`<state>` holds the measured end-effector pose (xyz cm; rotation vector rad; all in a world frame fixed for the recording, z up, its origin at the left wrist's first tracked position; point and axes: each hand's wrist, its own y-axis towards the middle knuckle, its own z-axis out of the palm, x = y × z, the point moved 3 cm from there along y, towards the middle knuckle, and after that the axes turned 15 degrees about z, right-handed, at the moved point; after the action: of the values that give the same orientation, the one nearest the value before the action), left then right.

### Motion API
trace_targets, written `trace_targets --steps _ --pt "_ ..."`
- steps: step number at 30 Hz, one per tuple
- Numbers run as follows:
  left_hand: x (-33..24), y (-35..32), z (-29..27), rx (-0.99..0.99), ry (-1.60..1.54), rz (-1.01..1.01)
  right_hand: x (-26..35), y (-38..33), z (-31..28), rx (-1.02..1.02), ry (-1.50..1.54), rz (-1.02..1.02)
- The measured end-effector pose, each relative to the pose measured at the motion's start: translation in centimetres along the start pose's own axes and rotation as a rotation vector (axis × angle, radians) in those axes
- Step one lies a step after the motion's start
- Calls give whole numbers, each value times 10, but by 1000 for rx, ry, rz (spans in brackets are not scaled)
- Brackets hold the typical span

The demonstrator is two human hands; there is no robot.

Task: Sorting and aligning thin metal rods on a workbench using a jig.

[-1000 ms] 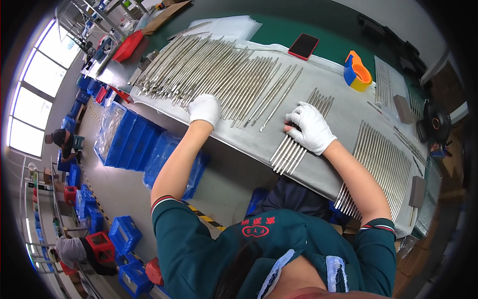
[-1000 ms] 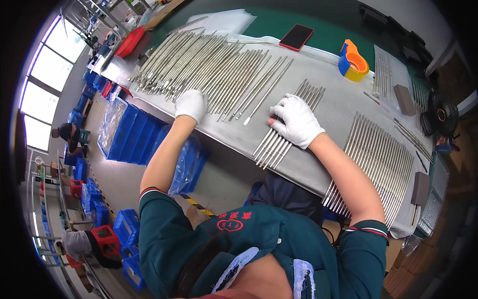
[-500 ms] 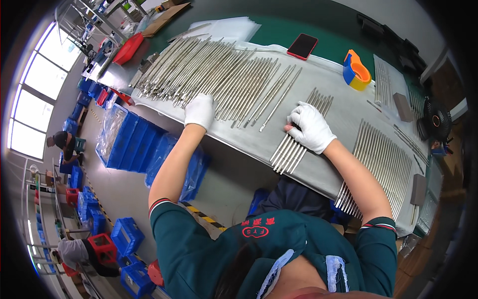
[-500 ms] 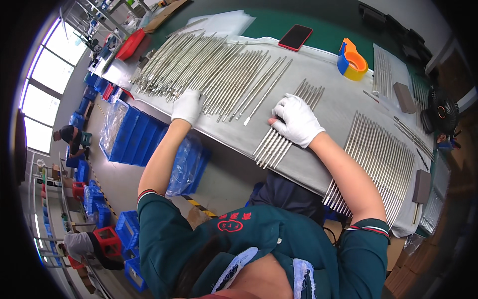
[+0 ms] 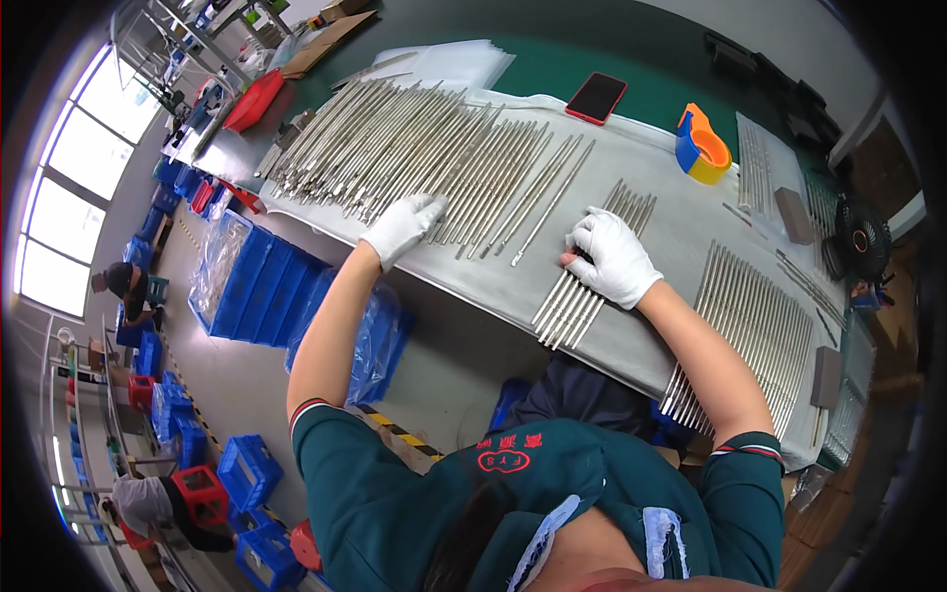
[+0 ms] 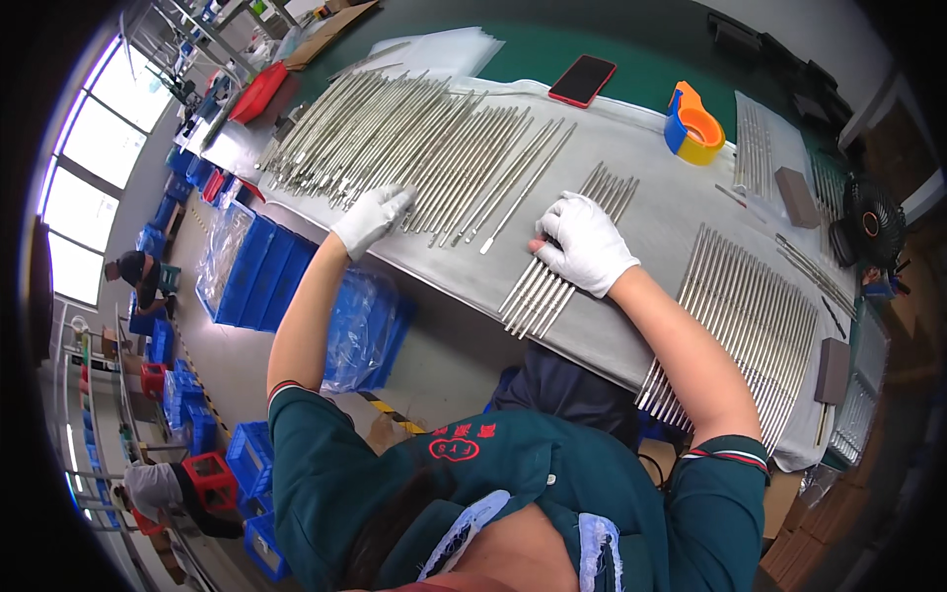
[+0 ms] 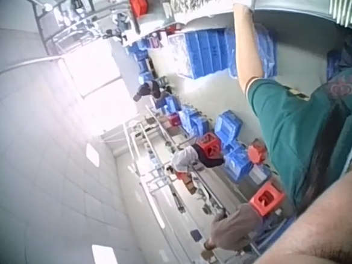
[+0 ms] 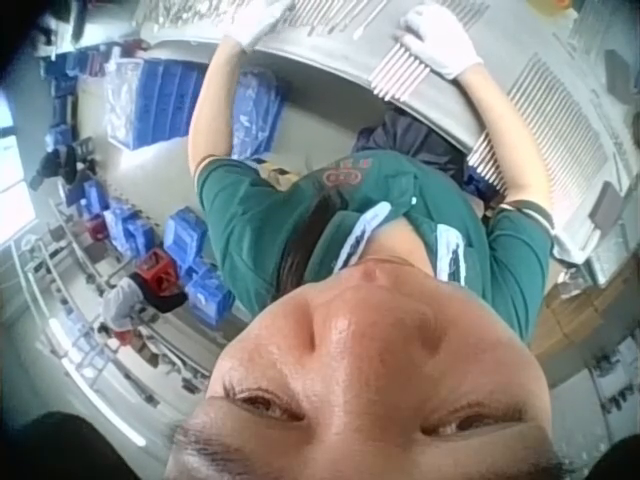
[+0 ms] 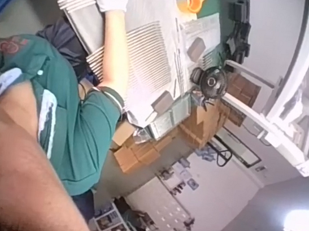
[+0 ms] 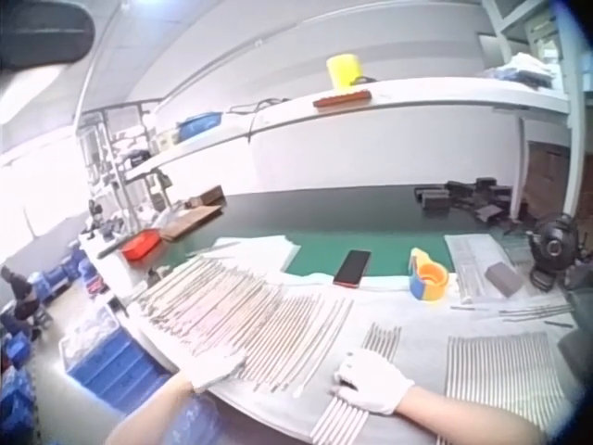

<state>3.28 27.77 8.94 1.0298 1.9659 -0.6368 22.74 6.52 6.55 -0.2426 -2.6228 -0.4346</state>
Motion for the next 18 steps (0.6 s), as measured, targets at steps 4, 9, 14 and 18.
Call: trace_targets --steps 4,9,14,18 --pt "-21 -16 55 110 82 289 0 -5 -1 -132 53 -5" --pt "-40 -26 115 308 547 304 6 -4 -2 -128 -2 -5" --pt "-61 -6 86 148 632 422 11 -2 -11 -193 -58 -83" --pt "-27 44 33 -224 980 434 4 1 -5 -109 -20 -87"
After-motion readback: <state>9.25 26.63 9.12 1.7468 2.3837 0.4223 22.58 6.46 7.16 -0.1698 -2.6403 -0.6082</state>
